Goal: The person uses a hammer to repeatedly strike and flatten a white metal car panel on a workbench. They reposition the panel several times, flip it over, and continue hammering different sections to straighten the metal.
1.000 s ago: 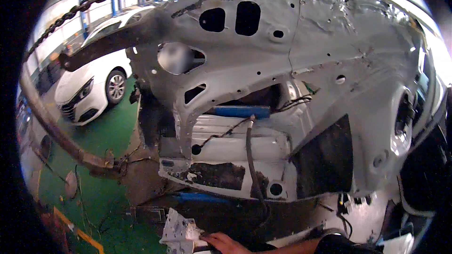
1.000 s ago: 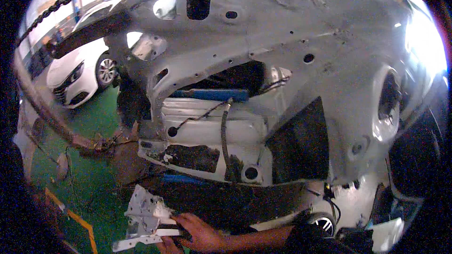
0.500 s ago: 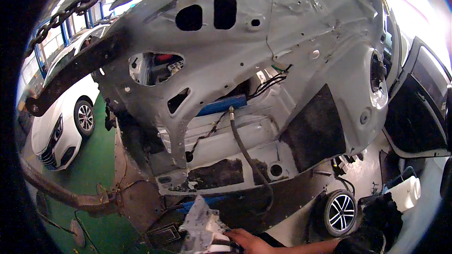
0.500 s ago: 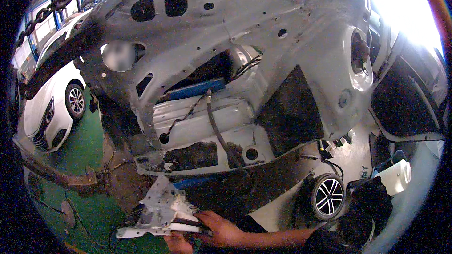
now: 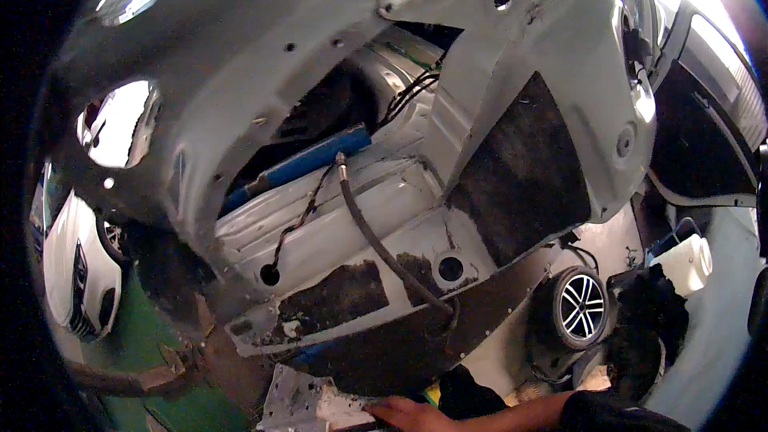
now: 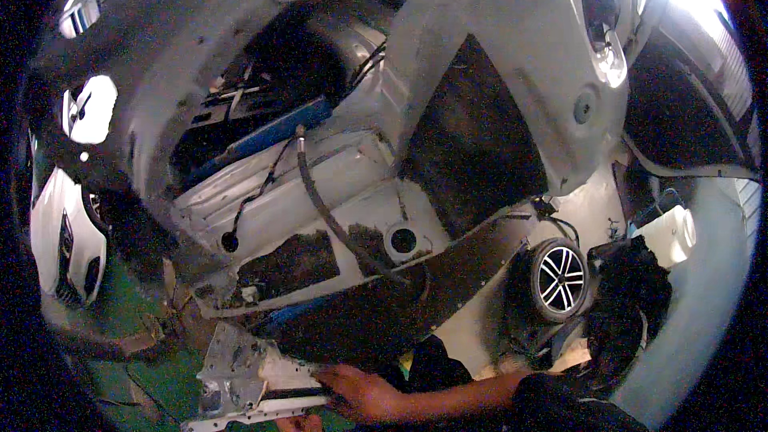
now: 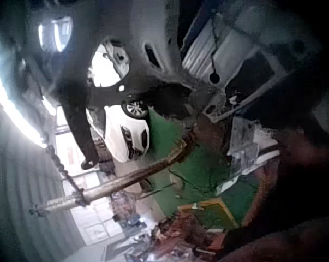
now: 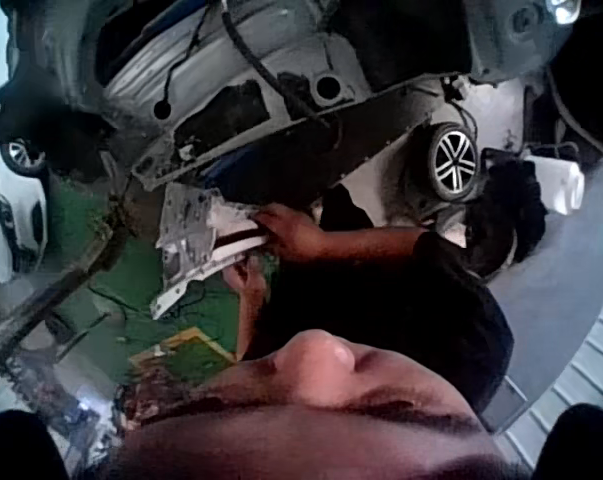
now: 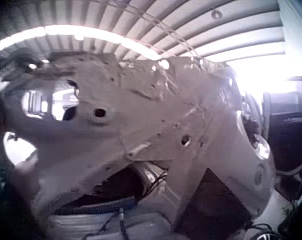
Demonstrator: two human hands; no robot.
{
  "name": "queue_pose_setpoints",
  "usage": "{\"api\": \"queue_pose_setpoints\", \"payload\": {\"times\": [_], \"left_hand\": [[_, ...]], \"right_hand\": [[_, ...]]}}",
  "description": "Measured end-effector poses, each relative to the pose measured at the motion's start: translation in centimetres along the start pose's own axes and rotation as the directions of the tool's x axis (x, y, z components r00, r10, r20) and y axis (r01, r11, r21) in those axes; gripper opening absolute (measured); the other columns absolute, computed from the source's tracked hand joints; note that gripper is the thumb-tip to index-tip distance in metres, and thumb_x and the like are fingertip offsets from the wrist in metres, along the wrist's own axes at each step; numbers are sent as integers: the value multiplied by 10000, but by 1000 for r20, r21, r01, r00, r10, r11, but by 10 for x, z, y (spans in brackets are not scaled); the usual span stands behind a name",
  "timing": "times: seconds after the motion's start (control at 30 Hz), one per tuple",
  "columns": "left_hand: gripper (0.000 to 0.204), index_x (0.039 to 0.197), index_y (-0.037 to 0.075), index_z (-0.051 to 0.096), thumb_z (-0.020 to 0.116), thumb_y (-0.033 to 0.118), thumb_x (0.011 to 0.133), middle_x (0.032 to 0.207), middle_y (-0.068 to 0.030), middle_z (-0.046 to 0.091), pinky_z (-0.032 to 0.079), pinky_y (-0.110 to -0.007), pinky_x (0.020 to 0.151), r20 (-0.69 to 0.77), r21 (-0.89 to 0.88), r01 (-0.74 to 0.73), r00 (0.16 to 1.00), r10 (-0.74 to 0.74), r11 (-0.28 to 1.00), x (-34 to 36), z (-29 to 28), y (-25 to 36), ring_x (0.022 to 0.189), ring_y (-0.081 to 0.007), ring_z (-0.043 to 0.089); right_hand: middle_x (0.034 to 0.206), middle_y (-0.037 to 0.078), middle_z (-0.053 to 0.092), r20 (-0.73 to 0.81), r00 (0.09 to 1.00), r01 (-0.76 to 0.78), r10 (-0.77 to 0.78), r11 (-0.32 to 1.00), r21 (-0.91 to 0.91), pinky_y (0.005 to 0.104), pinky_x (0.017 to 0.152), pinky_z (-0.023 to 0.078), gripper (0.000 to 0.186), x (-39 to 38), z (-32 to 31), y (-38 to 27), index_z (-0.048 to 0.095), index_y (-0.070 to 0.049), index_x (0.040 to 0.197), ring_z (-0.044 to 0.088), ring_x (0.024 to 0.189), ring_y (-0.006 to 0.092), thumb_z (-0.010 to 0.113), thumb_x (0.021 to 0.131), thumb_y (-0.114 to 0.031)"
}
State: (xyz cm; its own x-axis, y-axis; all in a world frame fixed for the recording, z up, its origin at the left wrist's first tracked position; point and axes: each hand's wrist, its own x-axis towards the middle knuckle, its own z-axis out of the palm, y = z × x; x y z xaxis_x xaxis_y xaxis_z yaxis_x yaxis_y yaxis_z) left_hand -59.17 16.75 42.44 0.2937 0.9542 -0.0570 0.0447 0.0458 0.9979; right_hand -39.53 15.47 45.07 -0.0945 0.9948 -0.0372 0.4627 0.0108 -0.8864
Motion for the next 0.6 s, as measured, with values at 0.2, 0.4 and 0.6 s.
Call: {"api": "queue_pose_setpoints", "payload": {"times": [0.2,0.4,0.6], "left_hand": [[352,1222,-18,525,567,180,935,1148,-114,587,471,-363,875,-51,322,67,997,-53,944,20,24,-5,984,-224,555],[324,1171,-10,557,553,228,952,1080,-106,612,483,-361,817,-52,332,196,981,-189,923,41,57,2,927,-217,567],[321,1119,-3,589,538,276,969,1011,-99,636,495,-359,758,-98,323,378,925,-366,868,37,78,-2,871,-209,579]], "right_hand": [[1167,168,566,-118,992,-54,47,997,-58,475,860,507,536,7,-25,13,543,-46,1230,566,1071,373,727,753,-207],[1189,192,541,-68,995,-80,71,986,-144,488,866,501,621,-1,-42,47,517,-44,1294,551,1082,385,710,765,-307],[1184,214,527,-112,992,47,-63,989,-139,491,849,501,618,-10,-62,76,510,-47,1300,548,1020,409,713,777,-305]]}}
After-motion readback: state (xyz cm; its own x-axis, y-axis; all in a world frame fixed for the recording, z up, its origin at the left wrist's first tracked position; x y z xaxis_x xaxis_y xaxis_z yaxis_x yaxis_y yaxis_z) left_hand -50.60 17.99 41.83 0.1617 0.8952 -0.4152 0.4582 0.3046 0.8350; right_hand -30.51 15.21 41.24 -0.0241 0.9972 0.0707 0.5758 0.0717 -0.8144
